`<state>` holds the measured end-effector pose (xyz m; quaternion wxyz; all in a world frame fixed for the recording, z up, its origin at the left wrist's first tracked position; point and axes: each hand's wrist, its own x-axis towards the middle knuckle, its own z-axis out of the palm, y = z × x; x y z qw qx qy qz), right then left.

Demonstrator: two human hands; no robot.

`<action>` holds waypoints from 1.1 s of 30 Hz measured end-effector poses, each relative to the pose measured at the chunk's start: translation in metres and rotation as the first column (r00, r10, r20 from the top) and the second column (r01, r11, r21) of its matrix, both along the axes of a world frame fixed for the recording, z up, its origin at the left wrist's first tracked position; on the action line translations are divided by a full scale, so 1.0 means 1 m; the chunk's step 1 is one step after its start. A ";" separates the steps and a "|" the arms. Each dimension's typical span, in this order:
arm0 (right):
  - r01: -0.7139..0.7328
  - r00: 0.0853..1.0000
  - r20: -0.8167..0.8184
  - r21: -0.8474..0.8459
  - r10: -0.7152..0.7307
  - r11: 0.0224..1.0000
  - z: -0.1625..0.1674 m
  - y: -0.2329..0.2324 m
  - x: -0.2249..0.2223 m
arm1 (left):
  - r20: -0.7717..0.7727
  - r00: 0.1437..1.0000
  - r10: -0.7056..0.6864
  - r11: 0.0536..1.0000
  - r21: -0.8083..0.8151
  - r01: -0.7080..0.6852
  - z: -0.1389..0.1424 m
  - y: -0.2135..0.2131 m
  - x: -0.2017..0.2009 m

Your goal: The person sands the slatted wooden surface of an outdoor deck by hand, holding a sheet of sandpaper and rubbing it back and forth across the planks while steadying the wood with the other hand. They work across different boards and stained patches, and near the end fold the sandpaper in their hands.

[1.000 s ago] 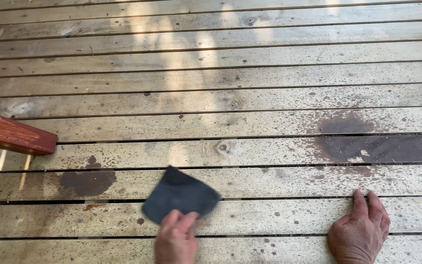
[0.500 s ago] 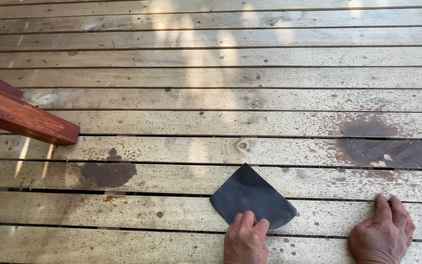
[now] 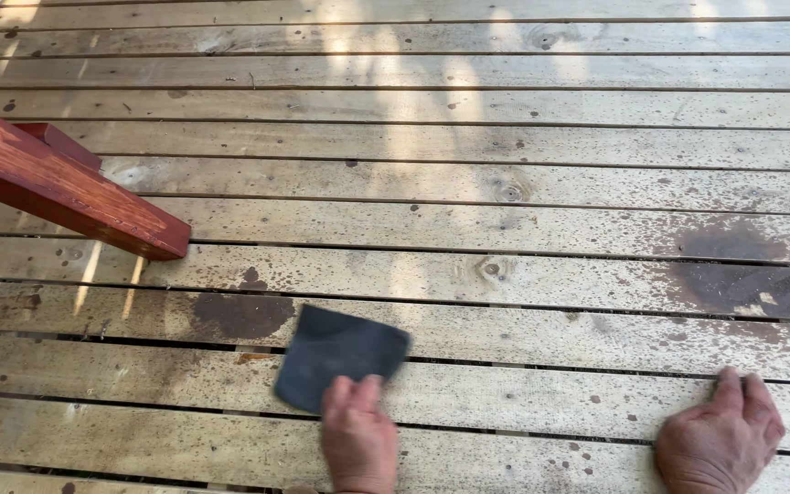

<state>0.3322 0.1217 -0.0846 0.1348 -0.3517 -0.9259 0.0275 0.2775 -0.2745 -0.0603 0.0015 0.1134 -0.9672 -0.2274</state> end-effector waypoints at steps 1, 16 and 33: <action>-0.018 1.000 0.008 -0.038 0.018 0.999 -0.001 -0.017 -0.002 | 0.018 0.990 -0.141 0.988 0.060 0.140 -0.001 0.037 0.009; -0.093 0.994 0.054 -0.054 0.096 0.994 0.006 -0.069 -0.012 | -0.069 0.744 -0.664 0.748 -0.044 0.663 0.018 -0.163 -0.011; -0.087 0.996 0.026 -0.041 0.088 0.995 0.010 -0.073 -0.008 | -0.060 0.790 -0.610 0.792 -0.001 0.611 0.007 -0.189 -0.019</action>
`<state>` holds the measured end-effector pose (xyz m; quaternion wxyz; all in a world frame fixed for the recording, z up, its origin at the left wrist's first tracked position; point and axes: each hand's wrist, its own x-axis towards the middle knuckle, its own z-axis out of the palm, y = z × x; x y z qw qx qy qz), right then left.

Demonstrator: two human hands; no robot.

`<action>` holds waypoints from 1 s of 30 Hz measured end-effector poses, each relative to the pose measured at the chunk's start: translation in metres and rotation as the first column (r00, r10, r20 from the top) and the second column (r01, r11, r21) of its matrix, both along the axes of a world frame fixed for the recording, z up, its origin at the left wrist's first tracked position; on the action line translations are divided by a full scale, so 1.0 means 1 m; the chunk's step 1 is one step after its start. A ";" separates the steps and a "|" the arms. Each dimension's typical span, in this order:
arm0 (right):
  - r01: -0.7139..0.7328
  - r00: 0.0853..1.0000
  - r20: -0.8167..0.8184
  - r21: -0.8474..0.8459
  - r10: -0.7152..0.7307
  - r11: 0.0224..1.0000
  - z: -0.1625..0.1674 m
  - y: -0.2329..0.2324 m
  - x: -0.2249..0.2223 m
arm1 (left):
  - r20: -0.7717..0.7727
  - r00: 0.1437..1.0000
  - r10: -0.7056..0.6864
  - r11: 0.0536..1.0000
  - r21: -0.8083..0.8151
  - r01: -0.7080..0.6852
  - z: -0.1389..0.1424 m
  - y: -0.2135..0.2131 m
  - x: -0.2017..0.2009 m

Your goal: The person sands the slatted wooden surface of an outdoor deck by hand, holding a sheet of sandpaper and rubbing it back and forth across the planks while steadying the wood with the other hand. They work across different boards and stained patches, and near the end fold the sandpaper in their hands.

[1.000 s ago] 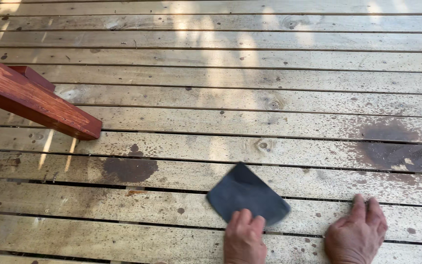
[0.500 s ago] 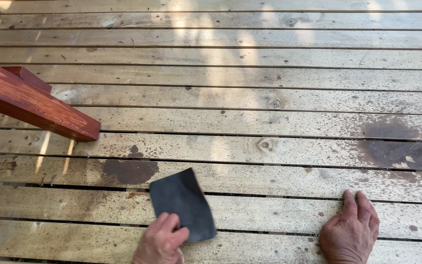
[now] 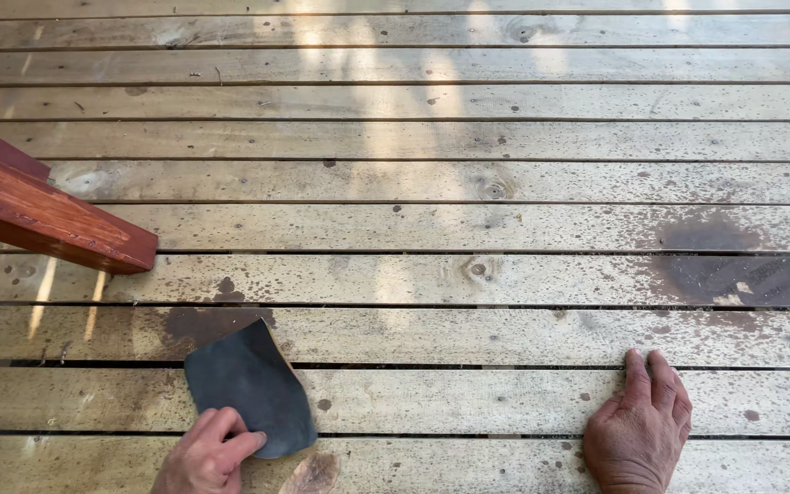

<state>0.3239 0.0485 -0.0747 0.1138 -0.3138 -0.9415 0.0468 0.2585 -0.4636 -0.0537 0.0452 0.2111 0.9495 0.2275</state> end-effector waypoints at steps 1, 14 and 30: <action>0.003 1.000 0.001 0.001 -0.003 1.000 0.000 0.000 0.000 | -0.038 0.997 -0.067 0.997 0.045 0.069 -0.001 0.015 0.000; -0.020 0.999 -0.034 -0.038 0.019 0.999 0.003 -0.004 0.004 | -0.199 0.951 -0.235 0.950 0.159 0.268 -0.028 0.192 0.035; -0.055 0.976 -0.214 -0.042 0.045 0.998 -0.014 0.000 0.006 | -0.445 0.868 -0.223 0.923 0.191 0.335 -0.073 0.315 0.052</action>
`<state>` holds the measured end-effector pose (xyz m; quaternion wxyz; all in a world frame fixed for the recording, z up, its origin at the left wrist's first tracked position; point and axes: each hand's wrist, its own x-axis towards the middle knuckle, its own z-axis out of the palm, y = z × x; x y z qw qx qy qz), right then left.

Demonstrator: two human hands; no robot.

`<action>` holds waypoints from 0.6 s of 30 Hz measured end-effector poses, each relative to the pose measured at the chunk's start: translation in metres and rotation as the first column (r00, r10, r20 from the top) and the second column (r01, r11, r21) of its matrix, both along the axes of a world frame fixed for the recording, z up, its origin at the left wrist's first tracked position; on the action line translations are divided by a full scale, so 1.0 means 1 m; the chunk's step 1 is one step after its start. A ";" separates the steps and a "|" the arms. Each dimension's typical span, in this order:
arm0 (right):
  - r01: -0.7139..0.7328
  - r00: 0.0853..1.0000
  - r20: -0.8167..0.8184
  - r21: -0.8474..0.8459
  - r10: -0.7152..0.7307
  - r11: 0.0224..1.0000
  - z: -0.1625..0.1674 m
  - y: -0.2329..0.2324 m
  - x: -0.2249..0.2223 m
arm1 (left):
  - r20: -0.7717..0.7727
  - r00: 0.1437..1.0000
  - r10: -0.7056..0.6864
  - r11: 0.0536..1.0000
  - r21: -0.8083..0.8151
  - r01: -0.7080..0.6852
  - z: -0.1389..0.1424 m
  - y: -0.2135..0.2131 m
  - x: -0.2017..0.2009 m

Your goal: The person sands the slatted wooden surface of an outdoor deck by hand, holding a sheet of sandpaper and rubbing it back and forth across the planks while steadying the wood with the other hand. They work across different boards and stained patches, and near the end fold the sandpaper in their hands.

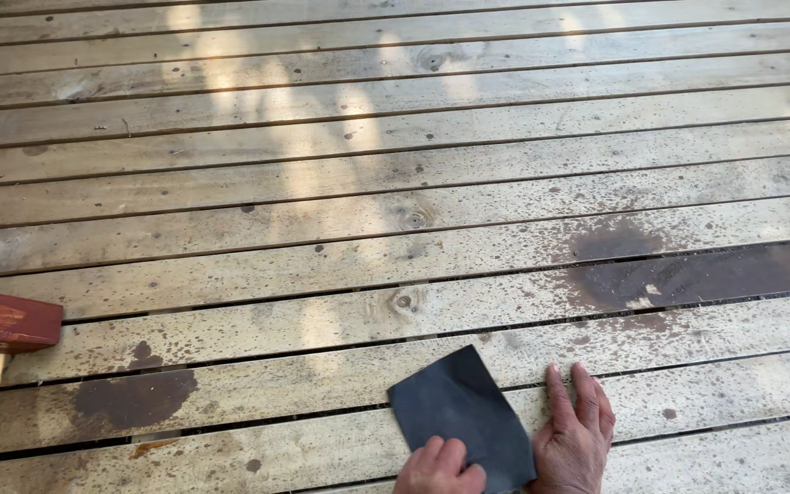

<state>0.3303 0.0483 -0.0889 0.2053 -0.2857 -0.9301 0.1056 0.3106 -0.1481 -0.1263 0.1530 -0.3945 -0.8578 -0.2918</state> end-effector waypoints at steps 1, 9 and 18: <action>-0.003 1.000 0.013 -0.008 0.003 1.000 0.001 -0.002 0.000 | -0.015 1.000 0.009 1.000 0.006 -0.009 -0.001 -0.021 -0.004; 0.000 0.999 0.051 -0.170 0.009 0.985 0.019 -0.015 -0.005 | 0.352 0.919 0.175 0.984 -0.092 -0.152 -0.002 -0.211 -0.046; 0.040 0.964 -0.200 -0.548 -0.178 0.836 0.040 0.084 0.040 | 0.082 0.997 0.015 1.000 0.004 -0.015 0.048 0.058 0.005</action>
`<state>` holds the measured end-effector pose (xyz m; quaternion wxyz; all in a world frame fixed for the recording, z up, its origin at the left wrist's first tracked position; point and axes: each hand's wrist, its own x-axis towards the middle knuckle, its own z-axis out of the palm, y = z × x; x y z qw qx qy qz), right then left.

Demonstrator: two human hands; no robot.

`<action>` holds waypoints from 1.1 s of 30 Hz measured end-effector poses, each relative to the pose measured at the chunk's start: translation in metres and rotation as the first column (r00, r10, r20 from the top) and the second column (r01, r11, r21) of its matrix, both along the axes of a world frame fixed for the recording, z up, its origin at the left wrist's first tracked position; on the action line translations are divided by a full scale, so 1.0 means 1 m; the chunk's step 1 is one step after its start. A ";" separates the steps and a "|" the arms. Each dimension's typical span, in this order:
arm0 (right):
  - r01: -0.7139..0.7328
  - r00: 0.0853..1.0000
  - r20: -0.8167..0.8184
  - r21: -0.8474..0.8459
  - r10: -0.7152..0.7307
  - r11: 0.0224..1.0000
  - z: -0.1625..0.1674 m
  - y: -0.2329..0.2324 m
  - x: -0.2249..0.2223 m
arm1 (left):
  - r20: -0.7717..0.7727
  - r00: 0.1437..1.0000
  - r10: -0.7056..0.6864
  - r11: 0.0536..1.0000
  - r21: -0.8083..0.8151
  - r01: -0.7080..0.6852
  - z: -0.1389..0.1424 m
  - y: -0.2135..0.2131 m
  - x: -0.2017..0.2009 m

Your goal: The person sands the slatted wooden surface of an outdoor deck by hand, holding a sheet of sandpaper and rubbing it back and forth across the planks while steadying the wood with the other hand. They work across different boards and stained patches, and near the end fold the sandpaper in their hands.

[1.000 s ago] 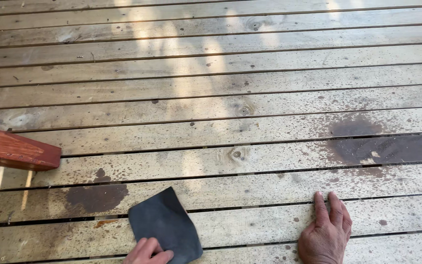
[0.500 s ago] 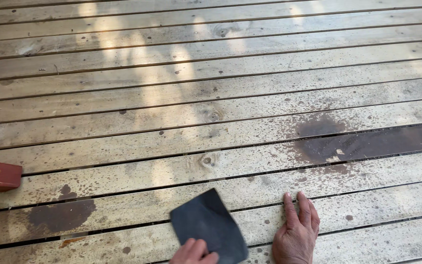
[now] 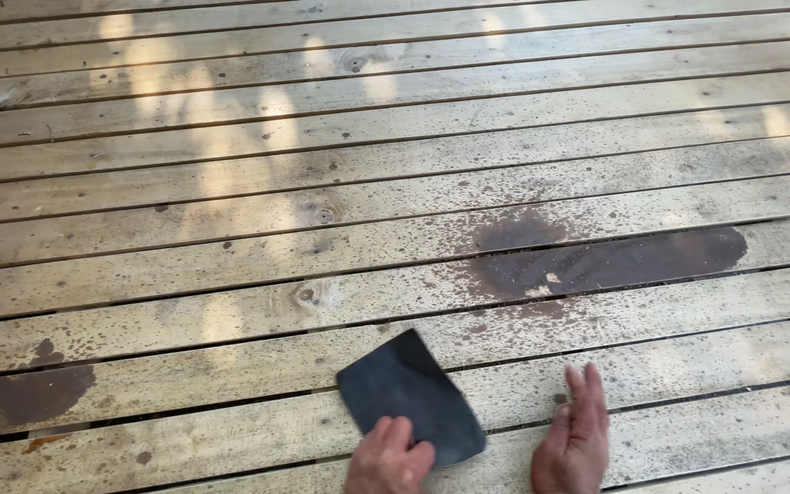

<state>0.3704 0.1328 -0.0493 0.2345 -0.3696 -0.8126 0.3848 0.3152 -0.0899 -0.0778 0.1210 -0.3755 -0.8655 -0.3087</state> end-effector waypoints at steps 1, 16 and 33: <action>0.086 0.991 0.099 0.021 -0.088 0.996 0.000 0.028 0.008 | 0.080 0.996 -0.044 0.998 0.038 0.041 0.007 0.040 0.005; -0.006 0.970 0.228 0.359 -0.081 0.933 -0.034 0.203 0.043 | 0.164 0.986 -0.029 0.991 -0.122 0.050 -0.001 -0.041 -0.008; 0.010 0.937 0.316 0.405 -0.151 0.914 -0.023 0.205 0.031 | 0.122 0.985 -0.123 0.984 -0.112 0.137 0.059 0.209 -0.038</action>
